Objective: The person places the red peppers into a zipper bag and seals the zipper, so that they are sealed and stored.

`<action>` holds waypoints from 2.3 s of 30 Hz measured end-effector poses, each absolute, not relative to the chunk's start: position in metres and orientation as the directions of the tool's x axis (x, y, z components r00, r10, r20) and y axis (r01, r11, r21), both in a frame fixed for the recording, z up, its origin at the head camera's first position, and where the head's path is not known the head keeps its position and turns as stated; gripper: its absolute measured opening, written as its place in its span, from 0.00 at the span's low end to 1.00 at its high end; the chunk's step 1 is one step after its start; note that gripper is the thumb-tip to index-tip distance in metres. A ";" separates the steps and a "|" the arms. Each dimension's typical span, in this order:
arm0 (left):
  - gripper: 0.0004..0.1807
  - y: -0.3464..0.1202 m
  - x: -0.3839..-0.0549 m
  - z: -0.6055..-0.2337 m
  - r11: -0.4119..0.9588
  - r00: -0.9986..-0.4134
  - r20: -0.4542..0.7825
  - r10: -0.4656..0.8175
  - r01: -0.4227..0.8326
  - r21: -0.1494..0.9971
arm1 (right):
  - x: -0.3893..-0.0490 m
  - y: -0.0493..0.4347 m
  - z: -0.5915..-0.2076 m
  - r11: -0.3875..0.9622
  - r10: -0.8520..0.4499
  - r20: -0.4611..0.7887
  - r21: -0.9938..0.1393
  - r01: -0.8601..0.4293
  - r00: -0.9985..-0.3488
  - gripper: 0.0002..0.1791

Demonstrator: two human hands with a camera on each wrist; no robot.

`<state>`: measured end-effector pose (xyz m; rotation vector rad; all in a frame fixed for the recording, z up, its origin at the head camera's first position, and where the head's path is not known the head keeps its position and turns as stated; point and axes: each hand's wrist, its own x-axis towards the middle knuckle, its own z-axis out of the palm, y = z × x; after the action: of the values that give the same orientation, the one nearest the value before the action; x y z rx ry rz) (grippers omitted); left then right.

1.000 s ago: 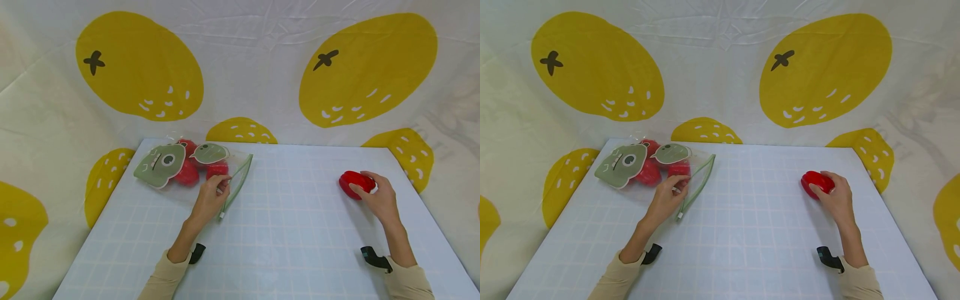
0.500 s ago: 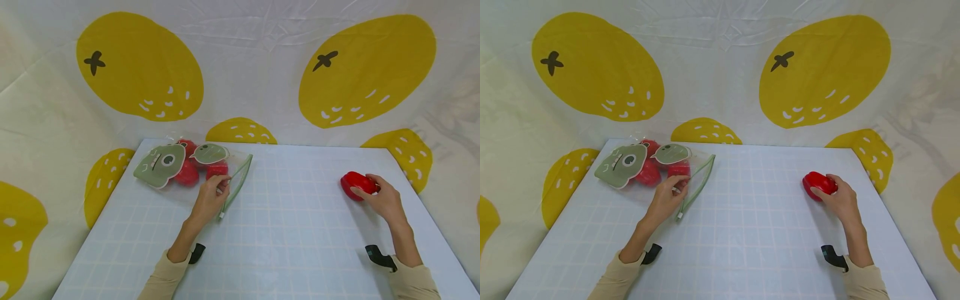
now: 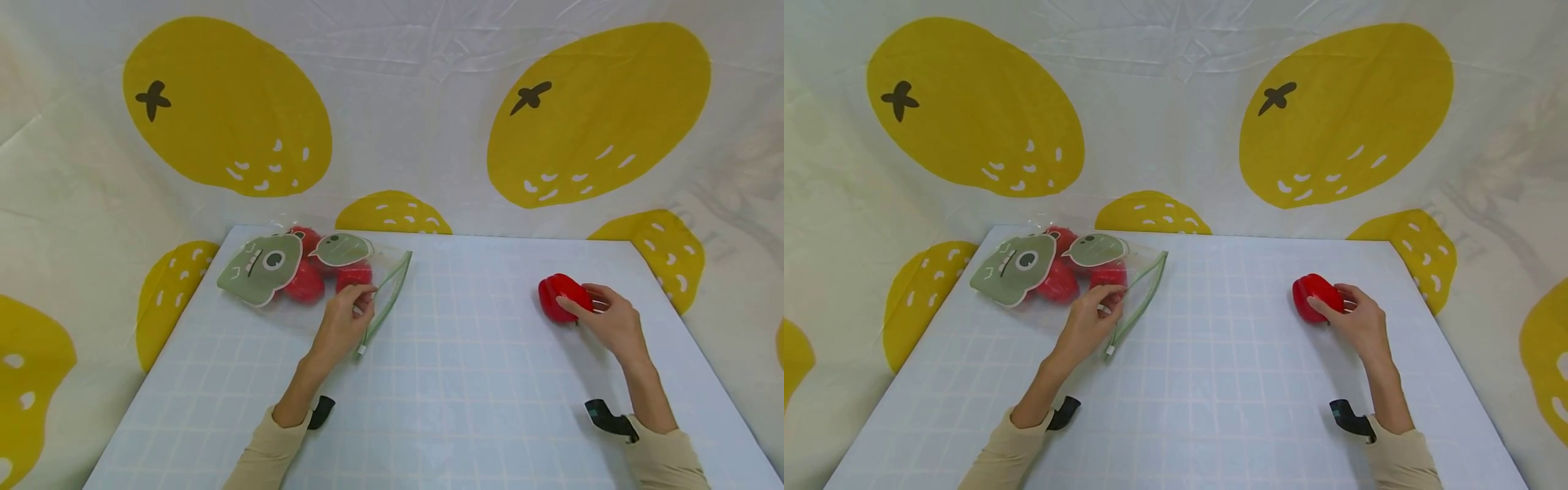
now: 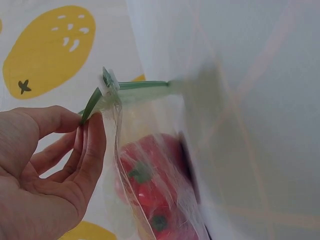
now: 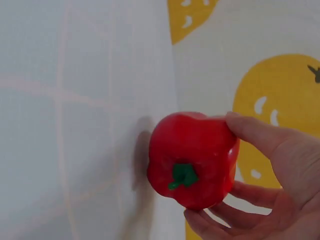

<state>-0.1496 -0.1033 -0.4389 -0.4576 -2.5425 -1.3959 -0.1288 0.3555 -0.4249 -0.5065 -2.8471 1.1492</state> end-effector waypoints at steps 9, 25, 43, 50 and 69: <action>0.15 -0.104 -0.150 -0.440 0.509 -0.936 0.309 0.168 0.351 0.786 | -0.137 0.332 -0.426 0.583 0.296 -0.133 -0.760 0.289 -0.946 0.49; 0.15 -0.104 -0.151 -0.442 0.507 -0.937 0.305 0.169 0.348 0.788 | -0.148 0.292 -0.424 0.431 0.258 -0.189 -0.855 0.288 -0.948 0.51; 0.15 -0.104 -0.150 -0.441 0.508 -0.939 0.305 0.161 0.343 0.790 | -0.163 0.238 -0.434 0.262 0.134 -0.258 -0.922 0.286 -0.957 0.48; 0.15 -0.105 -0.150 -0.441 0.505 -0.937 0.309 0.159 0.347 0.791 | -0.169 0.214 -0.437 0.234 0.092 -0.279 -0.927 0.293 -0.956 0.46; 0.16 -0.106 -0.150 -0.438 0.506 -0.927 0.343 0.154 0.372 0.778 | -0.178 0.155 -0.453 0.222 -0.025 -0.281 -0.937 0.269 -0.959 0.38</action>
<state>-0.1504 -0.1063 -0.4379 -0.4480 -2.5192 -1.3859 -0.1776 0.1547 -0.4529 -0.2688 -2.6295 2.1056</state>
